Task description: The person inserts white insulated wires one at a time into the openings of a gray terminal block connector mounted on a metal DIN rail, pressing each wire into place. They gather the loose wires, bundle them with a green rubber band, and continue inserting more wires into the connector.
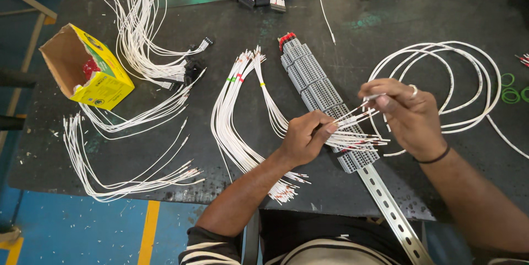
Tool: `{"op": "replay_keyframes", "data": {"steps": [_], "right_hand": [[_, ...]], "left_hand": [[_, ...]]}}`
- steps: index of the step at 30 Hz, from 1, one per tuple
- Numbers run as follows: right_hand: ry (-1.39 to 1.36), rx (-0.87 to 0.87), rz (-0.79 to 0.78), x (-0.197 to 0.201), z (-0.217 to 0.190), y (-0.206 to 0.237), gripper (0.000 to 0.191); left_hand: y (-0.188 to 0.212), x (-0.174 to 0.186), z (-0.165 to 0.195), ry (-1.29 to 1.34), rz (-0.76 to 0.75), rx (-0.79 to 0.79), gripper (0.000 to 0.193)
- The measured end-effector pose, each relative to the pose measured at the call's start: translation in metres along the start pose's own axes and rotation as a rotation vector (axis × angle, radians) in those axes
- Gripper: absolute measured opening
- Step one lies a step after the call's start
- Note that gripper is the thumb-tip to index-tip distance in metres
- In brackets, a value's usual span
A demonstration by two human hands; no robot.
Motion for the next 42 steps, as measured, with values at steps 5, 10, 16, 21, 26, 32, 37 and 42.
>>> {"op": "replay_keyframes", "data": {"steps": [5, 10, 16, 21, 26, 32, 37, 42], "right_hand": [[0.218, 0.081, 0.069, 0.006, -0.009, -0.001, 0.014], [-0.030, -0.164, 0.085, 0.017, 0.022, -0.008, 0.028], [-0.063, 0.030, 0.110, 0.034, 0.018, 0.006, 0.007], [-0.133, 0.101, 0.077, 0.038, 0.015, 0.013, 0.006], [-0.191, 0.036, 0.109, 0.037, 0.016, 0.007, 0.014], [-0.112, 0.138, -0.054, 0.013, 0.003, 0.012, 0.017], [-0.079, 0.126, -0.050, 0.010, 0.007, 0.011, 0.018], [-0.033, 0.120, -0.046, 0.006, 0.005, 0.014, 0.017]], "left_hand": [[-0.002, -0.002, 0.001, -0.010, 0.006, -0.029, 0.020], [0.001, -0.001, -0.003, -0.014, -0.005, 0.001, 0.020], [0.001, -0.002, -0.004, -0.016, -0.003, -0.002, 0.021], [0.001, -0.002, 0.002, -0.018, -0.008, -0.033, 0.021], [-0.001, -0.004, 0.000, -0.016, -0.030, 0.005, 0.019], [-0.002, -0.005, 0.002, -0.008, -0.059, -0.022, 0.018], [-0.002, -0.007, 0.001, 0.014, -0.066, -0.002, 0.018], [-0.004, -0.007, 0.000, 0.006, -0.072, 0.004, 0.019]]}}
Point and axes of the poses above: each hand's wrist, its own y-axis away from the middle knuckle, its own x-axis out of the back of the hand, z = x × y, the point moved 10 cm from there along -y, towards the middle knuckle, and after that the axes turned 12 degrees about -x, right-handed, at the moved point
